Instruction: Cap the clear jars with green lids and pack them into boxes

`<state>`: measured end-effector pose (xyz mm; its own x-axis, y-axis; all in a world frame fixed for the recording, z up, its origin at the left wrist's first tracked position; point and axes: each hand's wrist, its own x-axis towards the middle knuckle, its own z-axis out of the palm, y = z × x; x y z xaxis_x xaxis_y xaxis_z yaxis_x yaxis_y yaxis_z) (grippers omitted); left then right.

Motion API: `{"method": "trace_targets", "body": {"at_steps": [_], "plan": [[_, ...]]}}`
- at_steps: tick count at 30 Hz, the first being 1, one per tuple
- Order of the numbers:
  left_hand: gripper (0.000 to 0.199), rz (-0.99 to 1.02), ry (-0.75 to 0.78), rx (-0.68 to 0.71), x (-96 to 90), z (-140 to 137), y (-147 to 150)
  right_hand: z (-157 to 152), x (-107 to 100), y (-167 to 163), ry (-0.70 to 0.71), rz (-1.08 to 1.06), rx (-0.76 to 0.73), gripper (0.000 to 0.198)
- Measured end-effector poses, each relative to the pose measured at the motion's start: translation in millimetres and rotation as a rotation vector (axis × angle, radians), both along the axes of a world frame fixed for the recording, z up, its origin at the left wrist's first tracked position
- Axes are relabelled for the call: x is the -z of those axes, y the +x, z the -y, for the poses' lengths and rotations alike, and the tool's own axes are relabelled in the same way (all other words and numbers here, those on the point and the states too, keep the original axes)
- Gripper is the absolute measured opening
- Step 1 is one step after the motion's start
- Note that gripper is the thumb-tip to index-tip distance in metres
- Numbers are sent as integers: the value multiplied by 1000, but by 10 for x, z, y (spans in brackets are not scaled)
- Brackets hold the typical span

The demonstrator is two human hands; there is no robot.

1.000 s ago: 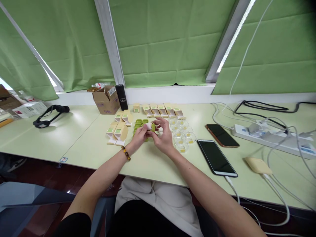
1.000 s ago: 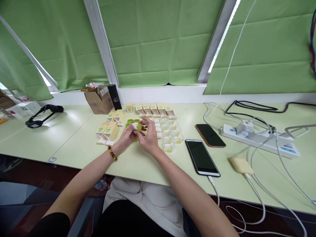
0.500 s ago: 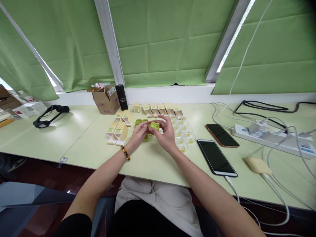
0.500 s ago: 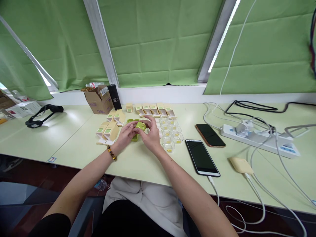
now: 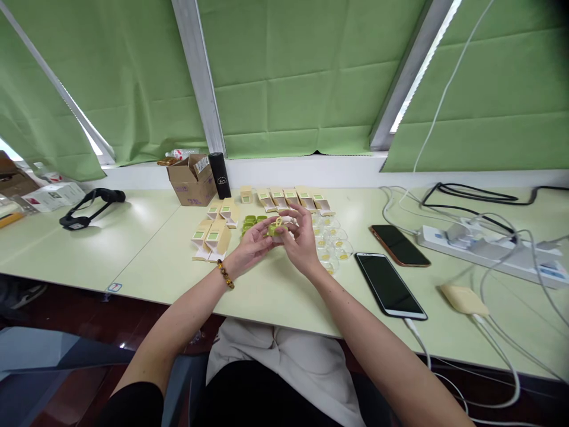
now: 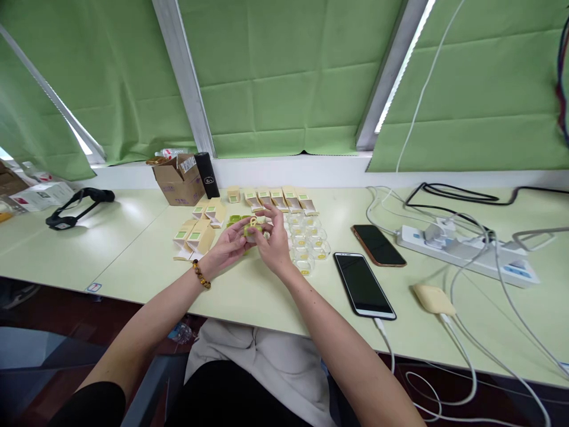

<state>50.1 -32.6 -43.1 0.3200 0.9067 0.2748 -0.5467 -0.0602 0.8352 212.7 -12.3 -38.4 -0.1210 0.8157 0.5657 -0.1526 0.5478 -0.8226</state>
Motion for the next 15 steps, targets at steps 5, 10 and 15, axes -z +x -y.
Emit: {"method": "trace_targets", "body": {"at_steps": [5,10,15], "plan": [[62,-24,-21,-50,60,-54,15,-64,-16,47,-70,6,53,53],[57,66,-53,-115,61,-89,-25,-75,-167,251,-78,59,209,42],[56,69,-55,-117,48,-88,-87,202,-446,757,49,622,391,17]]}}
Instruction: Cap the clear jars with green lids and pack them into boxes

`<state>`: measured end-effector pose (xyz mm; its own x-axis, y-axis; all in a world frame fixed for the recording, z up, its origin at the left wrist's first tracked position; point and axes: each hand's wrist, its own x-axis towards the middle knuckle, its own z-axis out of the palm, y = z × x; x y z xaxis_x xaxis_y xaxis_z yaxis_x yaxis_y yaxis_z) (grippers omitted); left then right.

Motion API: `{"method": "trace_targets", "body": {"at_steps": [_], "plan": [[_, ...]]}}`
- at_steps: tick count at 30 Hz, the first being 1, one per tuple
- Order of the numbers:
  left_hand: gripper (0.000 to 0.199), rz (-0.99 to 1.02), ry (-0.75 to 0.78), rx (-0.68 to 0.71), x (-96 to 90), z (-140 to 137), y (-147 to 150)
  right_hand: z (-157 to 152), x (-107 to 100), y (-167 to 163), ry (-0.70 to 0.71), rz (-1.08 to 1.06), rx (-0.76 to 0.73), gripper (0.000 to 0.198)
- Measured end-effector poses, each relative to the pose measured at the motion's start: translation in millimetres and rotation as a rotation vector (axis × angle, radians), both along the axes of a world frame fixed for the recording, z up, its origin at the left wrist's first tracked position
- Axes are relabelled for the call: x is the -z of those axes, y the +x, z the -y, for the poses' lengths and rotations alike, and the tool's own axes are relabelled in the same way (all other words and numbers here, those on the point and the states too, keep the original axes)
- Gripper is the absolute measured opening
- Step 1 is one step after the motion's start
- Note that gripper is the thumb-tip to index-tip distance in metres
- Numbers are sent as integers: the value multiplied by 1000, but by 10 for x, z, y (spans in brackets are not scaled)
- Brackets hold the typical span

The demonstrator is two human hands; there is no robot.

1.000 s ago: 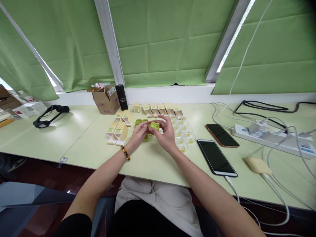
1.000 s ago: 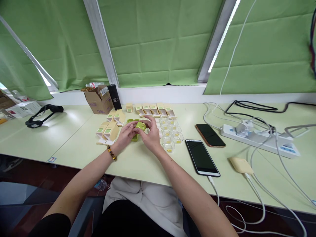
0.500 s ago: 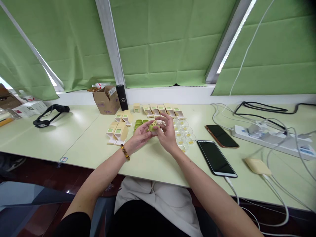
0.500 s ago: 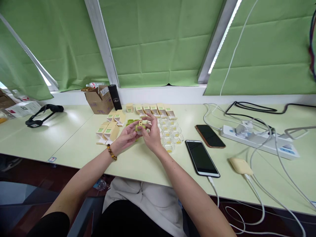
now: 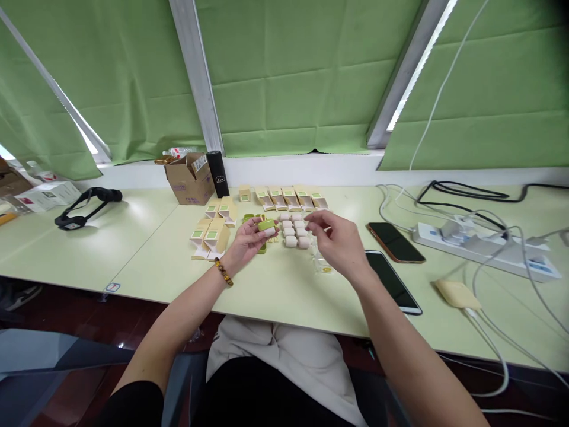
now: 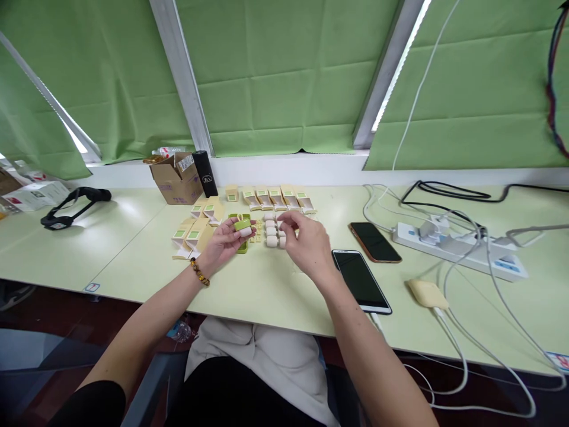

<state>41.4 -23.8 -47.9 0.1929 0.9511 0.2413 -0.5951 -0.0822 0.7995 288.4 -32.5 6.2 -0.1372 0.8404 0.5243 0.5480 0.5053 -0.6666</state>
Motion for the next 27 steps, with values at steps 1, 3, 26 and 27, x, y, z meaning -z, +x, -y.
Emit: {"method": "trace_targets", "body": {"at_steps": [1,3,26,27], "plan": [[55,-6,1,-5,2,0,-7,67,-25,112,19,142,78,18],[55,-14,-3,-27,6,-2,-12,177,-17,311,48,392,175,21],[54,57,54,-272,-37,-97,16,-343,155,-341,-554,-515,-631,40],[52,64,59,-282,-35,-108,7,-398,197,-411,-582,-608,-653,43]]}}
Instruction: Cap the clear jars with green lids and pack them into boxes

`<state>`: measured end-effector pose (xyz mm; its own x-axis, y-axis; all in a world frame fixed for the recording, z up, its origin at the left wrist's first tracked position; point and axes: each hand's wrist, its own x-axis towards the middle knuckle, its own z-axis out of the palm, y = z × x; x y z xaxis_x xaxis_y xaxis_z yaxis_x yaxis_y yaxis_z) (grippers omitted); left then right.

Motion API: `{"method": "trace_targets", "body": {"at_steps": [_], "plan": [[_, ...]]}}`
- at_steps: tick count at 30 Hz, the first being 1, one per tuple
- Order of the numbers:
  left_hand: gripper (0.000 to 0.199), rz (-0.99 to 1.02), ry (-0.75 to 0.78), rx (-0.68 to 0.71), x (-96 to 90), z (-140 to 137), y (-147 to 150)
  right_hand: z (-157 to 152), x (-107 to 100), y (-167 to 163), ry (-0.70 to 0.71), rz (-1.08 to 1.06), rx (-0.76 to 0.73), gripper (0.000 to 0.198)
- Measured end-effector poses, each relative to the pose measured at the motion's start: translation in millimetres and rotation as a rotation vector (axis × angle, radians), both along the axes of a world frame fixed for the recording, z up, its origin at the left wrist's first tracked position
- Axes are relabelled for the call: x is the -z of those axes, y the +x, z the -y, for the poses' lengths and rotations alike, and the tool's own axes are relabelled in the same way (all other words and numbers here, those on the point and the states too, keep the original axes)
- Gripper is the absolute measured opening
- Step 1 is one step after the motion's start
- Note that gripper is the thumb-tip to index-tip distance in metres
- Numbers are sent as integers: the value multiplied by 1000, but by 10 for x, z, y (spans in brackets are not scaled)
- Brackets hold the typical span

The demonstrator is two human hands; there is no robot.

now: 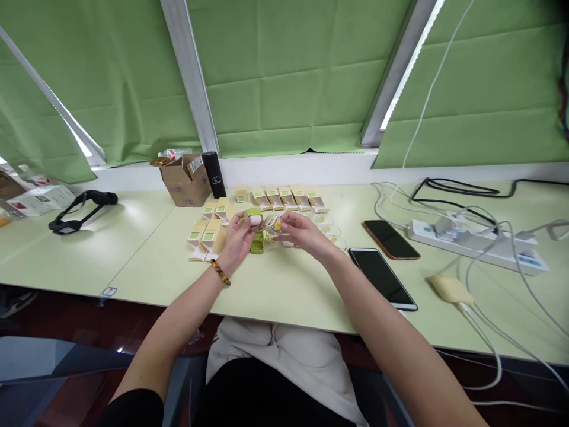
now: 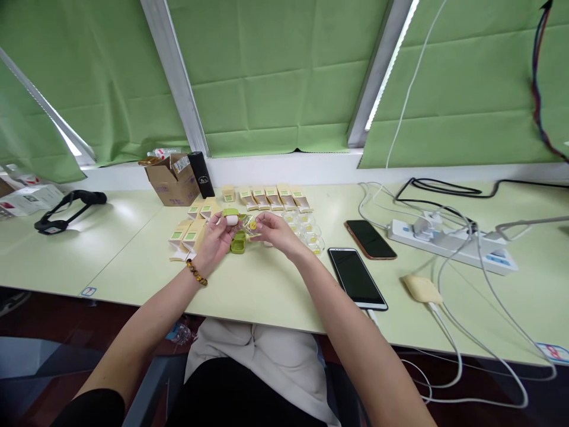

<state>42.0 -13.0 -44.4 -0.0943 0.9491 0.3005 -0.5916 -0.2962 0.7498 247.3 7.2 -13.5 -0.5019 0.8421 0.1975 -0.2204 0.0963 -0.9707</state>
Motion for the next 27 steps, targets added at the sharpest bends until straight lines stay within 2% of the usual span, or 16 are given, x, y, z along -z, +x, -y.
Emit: {"method": "trace_targets", "body": {"at_steps": [5,8,10,13,16,18,21,27], "plan": [[46,8,-27,-82,31,-44,-60,-98,226,-155,-130,-269,82,47],[44,16,-43,-115,56,-63,-93,-42,316,-163,-70,-268,169,56],[46,21,-42,-120,67,-67,-107,9,357,-166,108,-190,293,61],[50,13,-14,-110,69,-59,-119,69,413,-177,546,37,488,55],[54,7,20,-106,65,-50,-121,99,476,-201,950,253,493,43],[56,5,28,-116,62,-47,-121,112,515,-224,1075,316,480,43],[56,-9,31,-137,59,-41,-118,130,554,-247,1110,347,479,48],[57,-34,45,-172,24,-5,-96,149,572,-263,986,235,483,56]]}}
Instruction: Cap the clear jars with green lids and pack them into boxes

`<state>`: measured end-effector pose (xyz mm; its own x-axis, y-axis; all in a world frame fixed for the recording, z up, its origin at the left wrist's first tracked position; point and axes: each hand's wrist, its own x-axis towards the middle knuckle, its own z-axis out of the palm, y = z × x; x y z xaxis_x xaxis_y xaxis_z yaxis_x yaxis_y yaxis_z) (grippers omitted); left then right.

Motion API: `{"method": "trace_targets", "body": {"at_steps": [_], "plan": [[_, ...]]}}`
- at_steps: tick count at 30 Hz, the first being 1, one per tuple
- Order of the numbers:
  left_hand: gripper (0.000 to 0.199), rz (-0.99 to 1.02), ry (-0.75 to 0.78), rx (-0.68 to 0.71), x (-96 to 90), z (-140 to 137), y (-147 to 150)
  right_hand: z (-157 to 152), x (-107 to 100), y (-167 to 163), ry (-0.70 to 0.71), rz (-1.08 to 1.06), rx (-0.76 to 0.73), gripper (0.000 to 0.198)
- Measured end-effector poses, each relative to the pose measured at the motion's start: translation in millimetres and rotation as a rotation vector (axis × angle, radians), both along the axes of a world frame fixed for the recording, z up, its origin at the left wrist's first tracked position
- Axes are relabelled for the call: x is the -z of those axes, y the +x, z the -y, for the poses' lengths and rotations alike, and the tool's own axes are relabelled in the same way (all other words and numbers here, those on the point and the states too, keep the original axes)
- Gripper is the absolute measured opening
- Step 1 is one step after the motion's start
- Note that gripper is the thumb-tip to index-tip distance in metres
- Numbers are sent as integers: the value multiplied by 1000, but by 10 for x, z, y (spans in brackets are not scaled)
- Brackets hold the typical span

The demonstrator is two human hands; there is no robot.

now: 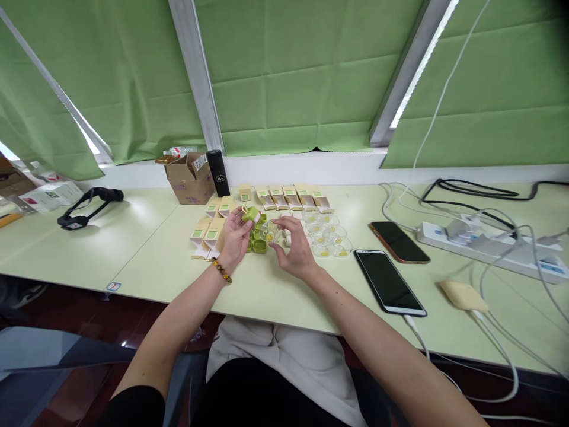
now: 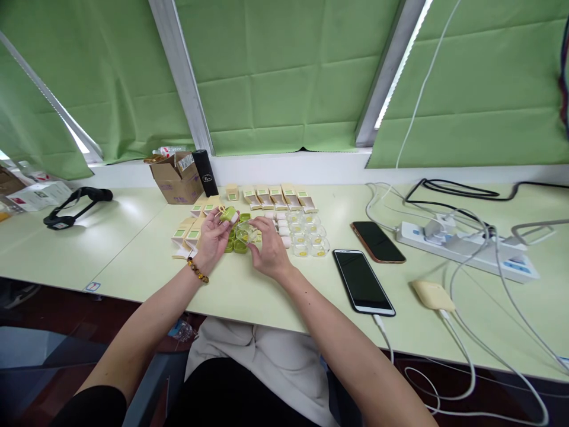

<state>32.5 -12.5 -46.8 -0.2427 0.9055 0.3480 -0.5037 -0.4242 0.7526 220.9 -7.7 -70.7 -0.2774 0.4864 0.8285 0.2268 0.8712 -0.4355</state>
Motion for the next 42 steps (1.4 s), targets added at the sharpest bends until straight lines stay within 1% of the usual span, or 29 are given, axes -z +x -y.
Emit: {"method": "trace_targets", "body": {"at_steps": [2,5,8,11,14,16,18,23,34,42], "plan": [[55,-13,11,2,-21,15,9,14,-7,-27,-90,-89,-29,56],[55,-48,14,16,-45,33,17,44,-44,-71,-326,-258,-96,55],[60,-65,9,31,-49,37,19,51,-95,-83,-567,-395,-215,56],[64,-68,14,45,-42,34,22,14,-108,-72,-768,-493,-337,57],[61,-77,12,68,-43,38,25,-39,-70,-73,-933,-569,-443,58],[60,-85,2,79,-47,41,27,-59,-39,-87,-997,-588,-490,59],[60,-90,-9,90,-46,38,28,-59,-19,-105,-1014,-587,-511,58],[65,-106,-28,134,-21,26,38,-7,-40,-128,-987,-574,-527,58],[61,-154,-88,230,-11,104,66,39,-95,-127,-945,-568,-560,60],[58,-171,-58,284,3,114,64,53,-115,-121,-932,-567,-566,59]]}}
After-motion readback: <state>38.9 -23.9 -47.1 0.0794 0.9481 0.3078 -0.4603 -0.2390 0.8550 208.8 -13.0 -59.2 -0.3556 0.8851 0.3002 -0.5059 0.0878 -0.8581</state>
